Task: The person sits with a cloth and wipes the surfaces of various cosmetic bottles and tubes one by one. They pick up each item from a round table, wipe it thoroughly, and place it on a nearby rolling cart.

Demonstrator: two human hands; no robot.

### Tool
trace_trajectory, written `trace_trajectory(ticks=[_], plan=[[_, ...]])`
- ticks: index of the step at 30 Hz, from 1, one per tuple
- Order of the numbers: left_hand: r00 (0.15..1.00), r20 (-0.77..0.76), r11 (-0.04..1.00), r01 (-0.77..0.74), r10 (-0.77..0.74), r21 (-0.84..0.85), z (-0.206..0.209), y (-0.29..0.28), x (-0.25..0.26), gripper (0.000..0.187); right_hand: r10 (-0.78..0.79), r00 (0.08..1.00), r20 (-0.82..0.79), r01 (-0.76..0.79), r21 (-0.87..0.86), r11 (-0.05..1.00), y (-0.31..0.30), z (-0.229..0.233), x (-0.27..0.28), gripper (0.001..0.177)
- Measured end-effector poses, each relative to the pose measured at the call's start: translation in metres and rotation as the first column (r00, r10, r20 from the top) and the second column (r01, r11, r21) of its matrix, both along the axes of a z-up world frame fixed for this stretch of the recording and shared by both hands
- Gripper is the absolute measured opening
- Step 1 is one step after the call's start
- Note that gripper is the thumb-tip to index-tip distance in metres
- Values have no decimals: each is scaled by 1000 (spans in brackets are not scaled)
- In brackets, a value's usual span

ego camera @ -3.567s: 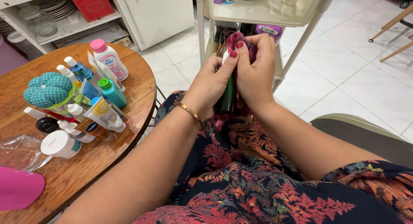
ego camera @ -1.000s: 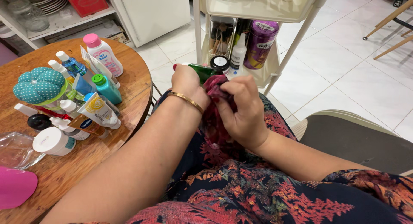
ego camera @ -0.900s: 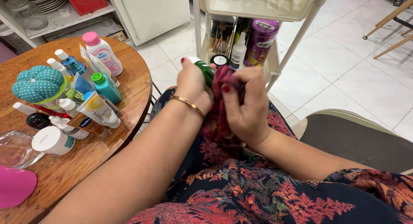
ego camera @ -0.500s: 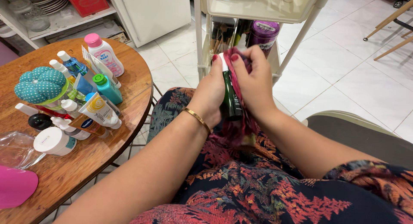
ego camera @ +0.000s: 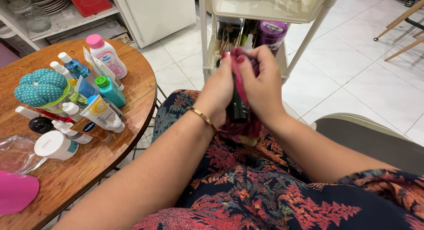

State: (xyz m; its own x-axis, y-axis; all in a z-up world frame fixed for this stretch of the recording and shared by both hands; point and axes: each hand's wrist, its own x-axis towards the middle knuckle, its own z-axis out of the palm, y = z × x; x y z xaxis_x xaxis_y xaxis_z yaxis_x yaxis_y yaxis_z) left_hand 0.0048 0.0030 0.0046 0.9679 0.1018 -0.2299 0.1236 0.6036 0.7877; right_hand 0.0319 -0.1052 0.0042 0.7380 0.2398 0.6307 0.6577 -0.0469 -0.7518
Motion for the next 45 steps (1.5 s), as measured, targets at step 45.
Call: trace_trajectory(ticks=[45], plan=[[976,124,941,-208,180,269,1,25,14,50,124,989,-85,-125,-3,992,-1,-16,-48,11]])
